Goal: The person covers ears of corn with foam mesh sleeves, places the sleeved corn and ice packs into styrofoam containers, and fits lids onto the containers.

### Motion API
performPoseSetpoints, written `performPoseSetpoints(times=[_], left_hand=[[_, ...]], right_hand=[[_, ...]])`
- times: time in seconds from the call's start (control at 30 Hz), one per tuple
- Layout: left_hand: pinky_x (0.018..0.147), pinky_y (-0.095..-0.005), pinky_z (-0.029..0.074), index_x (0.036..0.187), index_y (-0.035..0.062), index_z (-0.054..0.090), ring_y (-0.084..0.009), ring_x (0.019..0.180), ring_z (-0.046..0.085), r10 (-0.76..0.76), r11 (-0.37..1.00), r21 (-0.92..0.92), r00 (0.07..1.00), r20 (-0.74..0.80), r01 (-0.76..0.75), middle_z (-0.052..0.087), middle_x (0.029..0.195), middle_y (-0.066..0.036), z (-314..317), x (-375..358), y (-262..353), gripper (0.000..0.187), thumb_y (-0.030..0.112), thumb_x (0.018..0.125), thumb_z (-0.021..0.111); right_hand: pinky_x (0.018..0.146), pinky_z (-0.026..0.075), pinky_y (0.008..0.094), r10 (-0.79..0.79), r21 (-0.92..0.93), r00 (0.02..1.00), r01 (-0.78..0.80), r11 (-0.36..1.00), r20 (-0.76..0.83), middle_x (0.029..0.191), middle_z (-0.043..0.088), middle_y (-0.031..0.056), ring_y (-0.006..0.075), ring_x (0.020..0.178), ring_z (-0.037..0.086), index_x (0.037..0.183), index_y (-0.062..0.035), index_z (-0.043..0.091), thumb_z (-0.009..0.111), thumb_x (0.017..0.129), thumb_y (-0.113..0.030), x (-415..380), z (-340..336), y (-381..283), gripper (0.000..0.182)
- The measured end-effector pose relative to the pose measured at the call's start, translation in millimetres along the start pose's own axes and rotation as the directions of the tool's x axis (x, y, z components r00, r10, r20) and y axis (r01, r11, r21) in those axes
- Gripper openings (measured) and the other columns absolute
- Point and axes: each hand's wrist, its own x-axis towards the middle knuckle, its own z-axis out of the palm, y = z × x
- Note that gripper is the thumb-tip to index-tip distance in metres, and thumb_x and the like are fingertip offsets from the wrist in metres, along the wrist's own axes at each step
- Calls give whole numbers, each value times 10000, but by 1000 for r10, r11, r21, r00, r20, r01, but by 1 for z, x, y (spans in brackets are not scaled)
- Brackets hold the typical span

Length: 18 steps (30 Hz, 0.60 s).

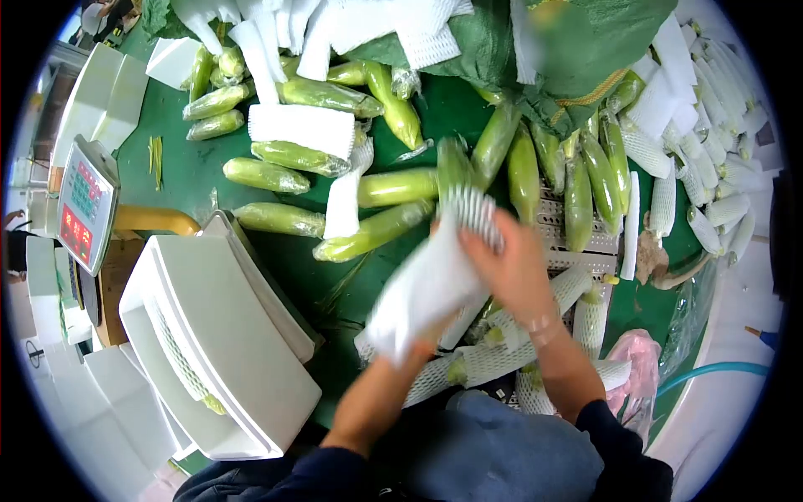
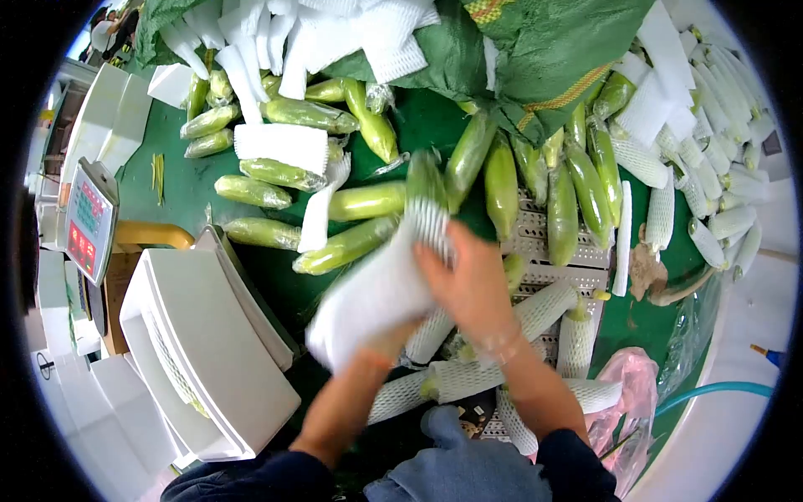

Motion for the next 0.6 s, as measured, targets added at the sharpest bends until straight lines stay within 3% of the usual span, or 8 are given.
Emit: performPoseSetpoints(times=[0.03,0.1,0.27,0.37,0.47,0.53,0.57,0.6], left_hand=[[592,-386,479,850,95,616,-279,700,605,-154,907,-391,988,31,154,620,750,-103,11,-23,-4,212,297,812,566],[597,-388,481,863,93,617,-290,699,607,-306,668,-705,951,30,238,624,757,-116,20,-42,-11,205,281,825,544],[608,-393,487,895,89,620,-319,696,613,-473,547,-827,863,-177,129,634,774,-150,23,-11,-31,204,240,859,489],[615,-396,490,915,86,621,-337,694,617,-453,742,-660,811,-370,113,641,785,-170,13,33,-47,214,216,879,455],[633,-400,493,880,91,637,-346,704,620,-428,871,-424,807,-408,247,644,787,-178,-7,92,-72,225,184,881,433],[670,-392,496,826,105,663,-332,739,625,-348,937,-155,865,-362,312,649,797,-161,-13,125,-103,244,166,866,430],[692,-382,500,821,112,673,-319,763,631,-280,952,27,904,-322,304,656,812,-149,-13,137,-122,255,163,862,428],[707,-376,499,845,111,673,-317,782,631,-245,933,201,935,-257,300,659,838,-145,-16,142,-130,251,166,860,429]], right_hand=[[500,420,338,-2,0,1000,2,1000,9,646,614,156,209,524,564,876,18,628,624,828,-267,-11,-3,-8,289],[464,379,294,116,140,984,-135,981,133,582,569,96,125,489,496,840,21,625,638,828,-253,-28,-8,-18,275],[469,354,255,148,379,977,-197,904,155,572,508,3,57,523,427,773,22,612,616,835,-209,49,21,23,240],[482,365,266,57,612,991,30,791,-123,590,531,12,82,532,444,751,30,610,615,823,-193,101,42,50,234],[489,384,301,428,754,901,-330,568,72,595,545,45,138,530,489,665,24,584,603,818,-196,142,36,25,269],[475,385,337,482,753,860,-427,500,167,636,567,71,174,529,515,669,8,575,576,820,-192,179,52,65,250],[608,515,339,472,769,841,-480,423,265,886,662,79,204,735,641,948,-37,616,444,900,-178,193,63,95,227],[613,531,364,473,776,807,-536,333,354,882,660,89,209,747,650,931,-48,612,420,894,-163,197,71,107,227]])
